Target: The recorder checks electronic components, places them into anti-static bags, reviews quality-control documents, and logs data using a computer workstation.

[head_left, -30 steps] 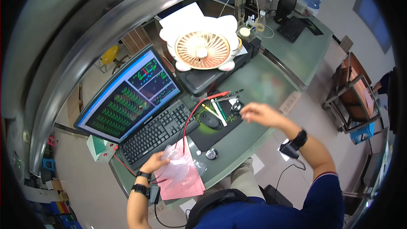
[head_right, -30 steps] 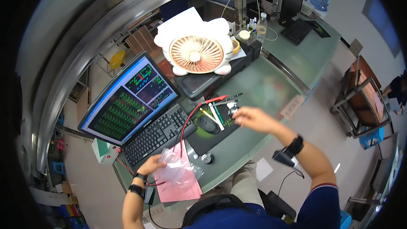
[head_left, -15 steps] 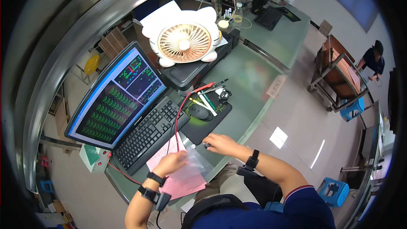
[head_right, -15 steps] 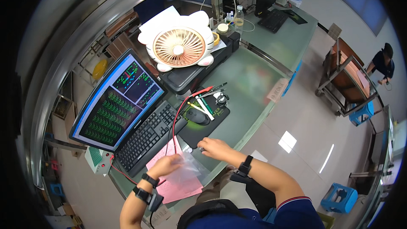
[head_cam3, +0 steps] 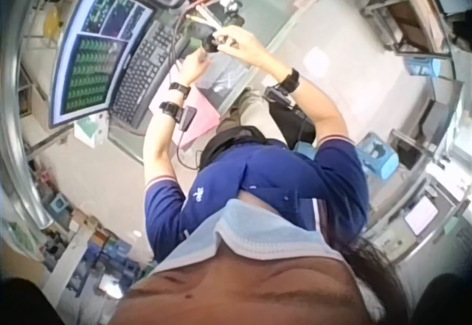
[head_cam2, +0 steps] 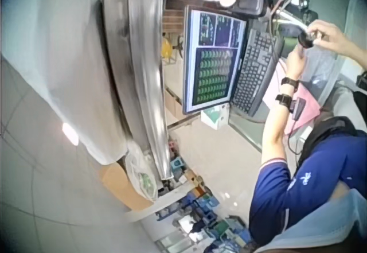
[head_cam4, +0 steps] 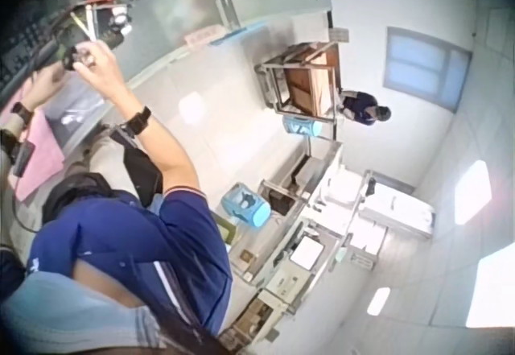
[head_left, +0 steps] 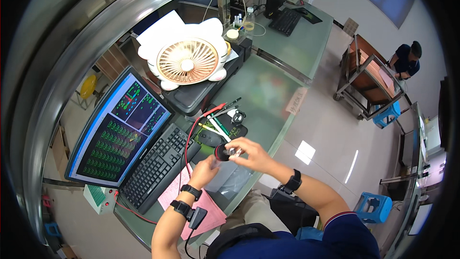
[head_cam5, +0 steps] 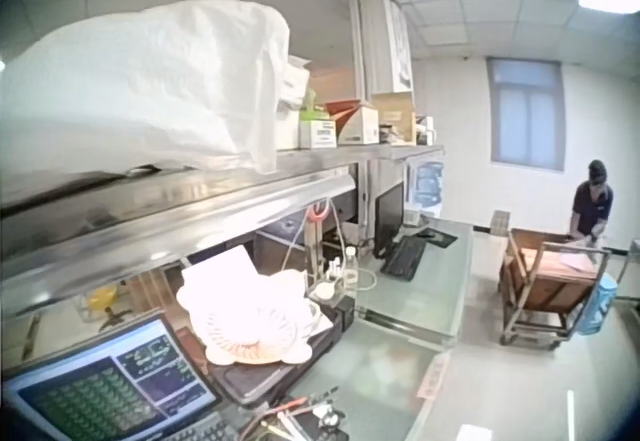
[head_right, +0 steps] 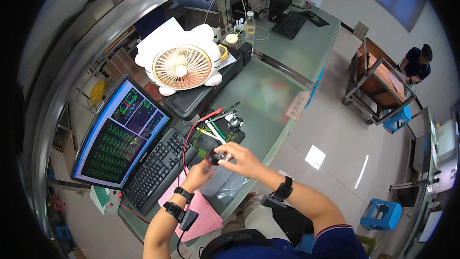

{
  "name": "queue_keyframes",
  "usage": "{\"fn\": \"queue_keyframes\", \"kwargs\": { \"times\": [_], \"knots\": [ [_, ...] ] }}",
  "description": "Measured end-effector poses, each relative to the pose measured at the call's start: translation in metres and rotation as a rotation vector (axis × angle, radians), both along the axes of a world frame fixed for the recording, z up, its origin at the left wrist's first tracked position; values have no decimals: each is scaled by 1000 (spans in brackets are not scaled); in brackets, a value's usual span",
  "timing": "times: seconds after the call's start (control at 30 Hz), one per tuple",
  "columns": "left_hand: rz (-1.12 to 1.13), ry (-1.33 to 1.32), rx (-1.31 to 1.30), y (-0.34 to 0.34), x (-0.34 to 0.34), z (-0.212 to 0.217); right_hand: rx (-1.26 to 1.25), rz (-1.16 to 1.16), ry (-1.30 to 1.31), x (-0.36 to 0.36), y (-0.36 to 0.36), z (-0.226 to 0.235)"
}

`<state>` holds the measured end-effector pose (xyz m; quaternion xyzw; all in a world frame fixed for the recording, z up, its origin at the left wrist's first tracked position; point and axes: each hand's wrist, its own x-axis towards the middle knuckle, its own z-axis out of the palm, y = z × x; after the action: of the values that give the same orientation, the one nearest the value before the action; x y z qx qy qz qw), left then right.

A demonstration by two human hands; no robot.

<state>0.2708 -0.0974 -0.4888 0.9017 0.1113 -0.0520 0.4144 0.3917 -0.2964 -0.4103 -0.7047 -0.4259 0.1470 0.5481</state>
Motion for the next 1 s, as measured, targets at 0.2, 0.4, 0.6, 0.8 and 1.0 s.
{"fn": "queue_keyframes", "kwargs": {
  "times": [0.2, 0.4, 0.6, 0.8, 1.0],
  "knots": [
    [102, -37, -146, 2, -10, -26, 34, 32, 44, -19, 17, -18],
    [35, -126, 298, -11, 0, 32, -149, 123, 96, -21, -23, -39],
    [-183, -199, 660, -29, -9, 38, -231, 52, 265, -25, -68, -14],
    [-68, -108, 320, -46, 6, 61, 274, 25, 491, -35, -55, 10],
    [52, 123, -753, -10, 25, 49, 198, 6, 449, -30, -63, -23]
  ]
}}
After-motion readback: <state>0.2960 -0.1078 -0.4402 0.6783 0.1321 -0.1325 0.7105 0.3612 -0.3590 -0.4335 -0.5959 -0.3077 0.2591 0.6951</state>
